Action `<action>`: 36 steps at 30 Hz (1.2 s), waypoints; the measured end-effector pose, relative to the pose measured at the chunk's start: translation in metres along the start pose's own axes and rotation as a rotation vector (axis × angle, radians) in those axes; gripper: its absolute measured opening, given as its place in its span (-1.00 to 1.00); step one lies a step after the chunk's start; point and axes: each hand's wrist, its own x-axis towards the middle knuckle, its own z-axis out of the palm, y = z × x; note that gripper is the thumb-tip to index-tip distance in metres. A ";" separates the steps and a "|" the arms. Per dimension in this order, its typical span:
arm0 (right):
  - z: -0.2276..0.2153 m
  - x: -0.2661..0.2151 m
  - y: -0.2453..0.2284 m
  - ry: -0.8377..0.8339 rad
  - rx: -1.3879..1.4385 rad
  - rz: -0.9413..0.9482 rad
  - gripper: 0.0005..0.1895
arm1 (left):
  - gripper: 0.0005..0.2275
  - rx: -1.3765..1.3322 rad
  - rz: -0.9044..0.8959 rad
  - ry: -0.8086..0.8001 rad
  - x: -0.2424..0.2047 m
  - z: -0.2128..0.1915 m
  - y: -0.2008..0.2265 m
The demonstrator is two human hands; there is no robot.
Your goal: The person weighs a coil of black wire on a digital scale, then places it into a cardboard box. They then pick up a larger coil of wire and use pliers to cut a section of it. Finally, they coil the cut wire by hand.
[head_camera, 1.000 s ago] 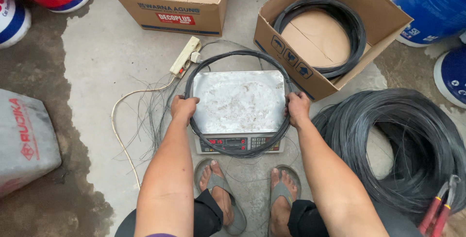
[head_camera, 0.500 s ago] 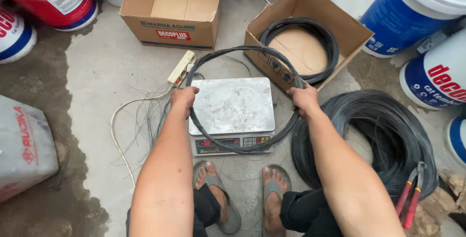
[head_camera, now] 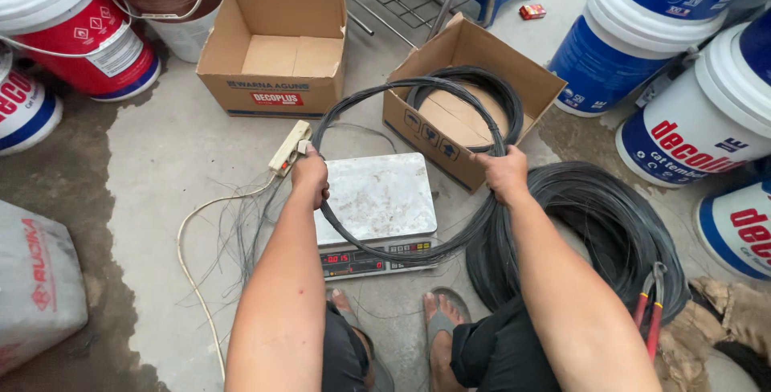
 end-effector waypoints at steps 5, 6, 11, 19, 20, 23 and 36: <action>-0.004 -0.004 -0.017 0.067 -0.036 -0.020 -0.71 | -0.60 -0.137 0.002 -0.049 0.002 0.008 0.006; -0.009 -0.003 -0.016 0.086 -0.021 -0.015 -0.71 | -0.59 -0.226 0.014 -0.099 -0.001 0.011 0.006; -0.030 0.009 -0.023 0.125 0.194 0.000 -0.73 | -0.66 -0.525 0.035 -0.256 0.007 0.028 0.008; -0.049 0.027 -0.003 0.147 0.440 0.154 -0.64 | -0.70 -0.377 -0.045 -0.485 0.040 0.079 -0.028; -0.053 0.022 -0.006 0.154 0.455 0.168 -0.61 | -0.66 -0.357 -0.065 -0.505 0.031 0.078 -0.023; -0.057 0.030 0.006 0.177 0.493 0.197 -0.55 | -0.46 -0.333 -0.110 -0.558 0.002 0.079 -0.012; -0.033 0.142 0.093 0.362 0.689 0.303 -0.58 | -0.22 -0.431 -0.160 -0.612 0.003 0.173 0.045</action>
